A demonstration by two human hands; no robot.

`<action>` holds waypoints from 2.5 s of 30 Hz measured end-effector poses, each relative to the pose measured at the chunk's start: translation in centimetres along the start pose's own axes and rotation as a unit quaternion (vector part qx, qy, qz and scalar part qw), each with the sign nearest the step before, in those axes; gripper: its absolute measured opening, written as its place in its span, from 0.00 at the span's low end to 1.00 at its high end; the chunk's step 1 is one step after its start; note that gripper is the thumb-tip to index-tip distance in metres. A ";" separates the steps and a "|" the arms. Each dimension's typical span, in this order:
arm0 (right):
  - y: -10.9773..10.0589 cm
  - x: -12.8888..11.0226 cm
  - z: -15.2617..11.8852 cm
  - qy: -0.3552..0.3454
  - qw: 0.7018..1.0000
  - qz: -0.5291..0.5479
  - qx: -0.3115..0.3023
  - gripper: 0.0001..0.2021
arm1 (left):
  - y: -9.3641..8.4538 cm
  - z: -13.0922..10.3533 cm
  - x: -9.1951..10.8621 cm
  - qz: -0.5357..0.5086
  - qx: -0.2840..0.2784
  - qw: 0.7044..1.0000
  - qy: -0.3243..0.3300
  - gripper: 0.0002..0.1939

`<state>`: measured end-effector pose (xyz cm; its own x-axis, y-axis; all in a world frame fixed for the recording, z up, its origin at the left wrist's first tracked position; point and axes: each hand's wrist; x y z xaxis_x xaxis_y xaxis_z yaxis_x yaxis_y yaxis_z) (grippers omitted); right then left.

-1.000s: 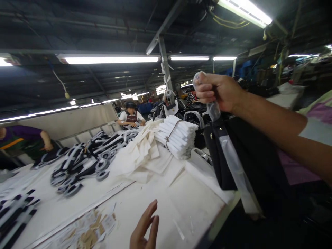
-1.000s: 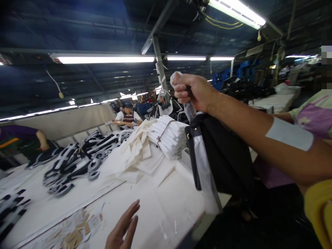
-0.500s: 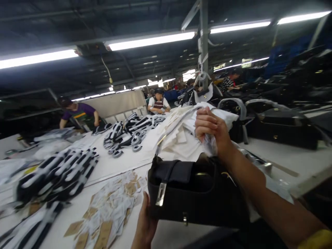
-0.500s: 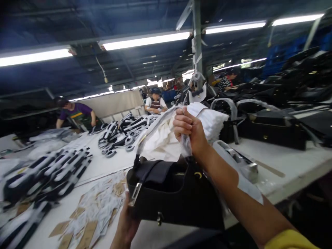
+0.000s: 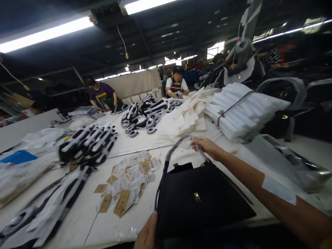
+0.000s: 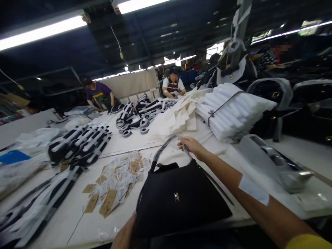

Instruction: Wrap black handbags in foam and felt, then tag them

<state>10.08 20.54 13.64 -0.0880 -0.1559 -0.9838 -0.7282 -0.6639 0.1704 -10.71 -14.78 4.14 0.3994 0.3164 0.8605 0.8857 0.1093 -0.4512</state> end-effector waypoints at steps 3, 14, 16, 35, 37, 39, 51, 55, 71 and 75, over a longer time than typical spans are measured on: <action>0.2 0.2 -2.2 -0.031 0.993 -0.111 0.028 0.23 | -2.0 0.6 2.6 0.090 0.037 0.992 -0.076 0.23; 5.6 5.1 -11.8 -0.151 0.766 -0.578 -0.235 0.17 | -2.4 15.7 12.3 0.165 0.040 0.979 0.115 0.19; 5.7 5.1 -12.2 -0.169 0.771 -0.575 -0.217 0.15 | -2.3 18.9 12.7 0.161 0.014 0.982 0.092 0.19; 6.1 5.1 -14.6 -0.012 0.971 -0.209 -0.116 0.19 | 0.8 11.0 14.8 0.085 0.069 0.965 0.240 0.05; 6.2 5.2 -14.3 0.020 0.985 -0.109 -0.135 0.22 | 1.6 8.8 14.4 0.126 0.071 0.946 0.291 0.06; 6.5 5.5 -13.9 0.030 0.987 -0.050 -0.152 0.23 | 2.2 7.5 13.9 0.171 0.065 0.923 0.339 0.09; 9.1 4.8 -13.7 0.036 0.981 -0.018 -0.192 0.23 | 2.9 5.8 12.7 0.208 0.073 0.909 0.354 0.07; 9.1 4.9 -13.7 0.050 0.981 0.006 -0.187 0.23 | 2.5 5.3 13.1 0.167 0.043 0.924 0.340 0.09; 8.7 4.2 -13.7 0.102 0.975 0.100 -0.172 0.19 | 2.2 5.0 13.5 0.169 -0.001 0.943 0.286 0.19; 8.7 4.5 -13.6 0.091 0.970 0.137 -0.180 0.20 | 2.5 5.1 13.5 0.168 0.025 0.942 0.289 0.17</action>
<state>12.65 4.10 11.47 -0.0984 -0.4676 -0.8784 -0.4071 -0.7866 0.4643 -4.29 -5.45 13.45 0.7303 -0.2236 0.6455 0.6797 0.1438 -0.7192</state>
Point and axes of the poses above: each hand's wrist, its own z-axis towards the middle knuckle, its own y-axis out of the palm, x = y × z, and after that the axes turned 12 degrees about -x, right-handed
